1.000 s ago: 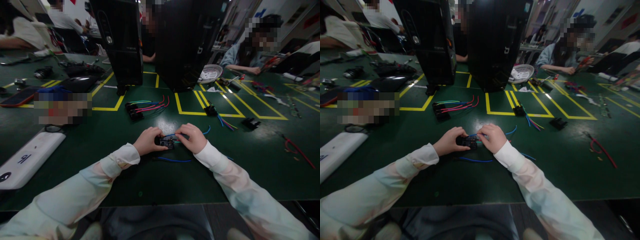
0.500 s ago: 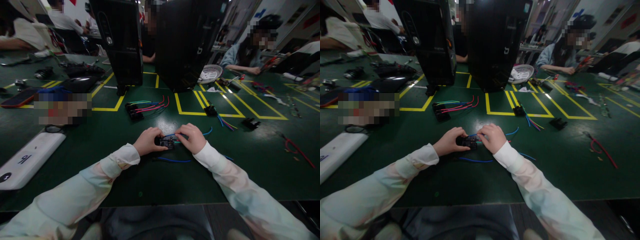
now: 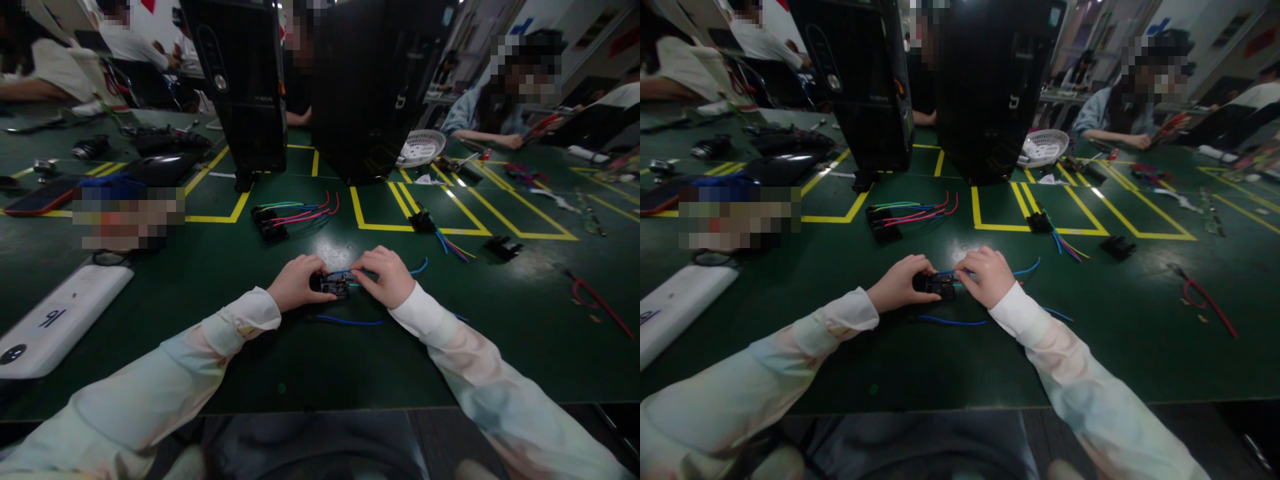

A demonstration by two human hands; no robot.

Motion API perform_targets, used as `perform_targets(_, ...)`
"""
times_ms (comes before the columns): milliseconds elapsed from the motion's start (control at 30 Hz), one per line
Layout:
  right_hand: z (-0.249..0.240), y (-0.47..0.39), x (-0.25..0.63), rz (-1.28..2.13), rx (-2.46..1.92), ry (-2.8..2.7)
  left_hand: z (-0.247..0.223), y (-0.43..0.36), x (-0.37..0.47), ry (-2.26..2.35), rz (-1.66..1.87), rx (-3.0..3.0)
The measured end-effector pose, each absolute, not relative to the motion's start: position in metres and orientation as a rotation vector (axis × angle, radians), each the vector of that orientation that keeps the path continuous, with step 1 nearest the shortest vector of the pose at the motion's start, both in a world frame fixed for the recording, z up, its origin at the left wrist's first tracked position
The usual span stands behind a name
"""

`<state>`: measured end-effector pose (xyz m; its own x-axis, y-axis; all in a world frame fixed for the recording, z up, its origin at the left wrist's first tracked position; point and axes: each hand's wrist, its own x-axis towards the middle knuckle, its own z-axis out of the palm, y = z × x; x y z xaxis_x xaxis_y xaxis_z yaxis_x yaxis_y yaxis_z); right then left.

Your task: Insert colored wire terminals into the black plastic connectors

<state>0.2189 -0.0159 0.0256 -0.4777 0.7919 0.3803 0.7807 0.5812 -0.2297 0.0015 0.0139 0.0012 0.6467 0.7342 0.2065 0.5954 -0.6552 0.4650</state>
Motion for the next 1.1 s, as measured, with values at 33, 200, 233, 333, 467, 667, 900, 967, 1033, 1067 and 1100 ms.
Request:
perform_targets(33, 0.026, -0.016, 0.219, 0.024, -1.263, -2.358, 0.001, 0.014, 0.002, 1.058, 0.547, 2.511)
perform_targets(200, 0.024, -0.015, 0.220, 0.048, -1.220, -2.385, 0.002, 0.013, 0.002, 1.050, 0.561, 2.518)
perform_targets(233, 0.024, -0.015, 0.220, 0.054, -1.216, -2.389, 0.002, 0.013, 0.002, 1.049, 0.559, 2.517)
perform_targets(333, 0.024, -0.014, 0.221, 0.058, -1.215, -2.371, 0.002, 0.013, 0.002, 1.050, 0.562, 2.512)
perform_targets(467, 0.023, -0.014, 0.221, 0.076, -1.195, -2.372, 0.001, 0.013, 0.002, 1.056, 0.565, 2.508)
perform_targets(667, 0.025, -0.016, 0.220, 0.059, -1.197, -2.364, 0.002, 0.013, 0.001, 1.059, 0.564, 2.499)
perform_targets(900, 0.031, -0.019, 0.220, -0.034, -1.250, -2.317, 0.002, 0.014, 0.002, 1.065, 0.559, 2.493)
perform_targets(967, 0.032, -0.020, 0.221, -0.038, -1.238, -2.298, 0.002, 0.013, 0.002, 1.069, 0.557, 2.489)
perform_targets(1033, 0.034, -0.022, 0.220, -0.032, -1.205, -2.315, 0.003, 0.013, 0.002, 1.062, 0.561, 2.488)
perform_targets(1067, 0.036, -0.024, 0.220, -0.029, -1.180, -2.327, 0.003, 0.013, 0.001, 1.059, 0.565, 2.489)
perform_targets(1100, 0.037, -0.025, 0.219, -0.027, -1.150, -2.339, 0.003, 0.013, 0.001, 1.053, 0.567, 2.491)
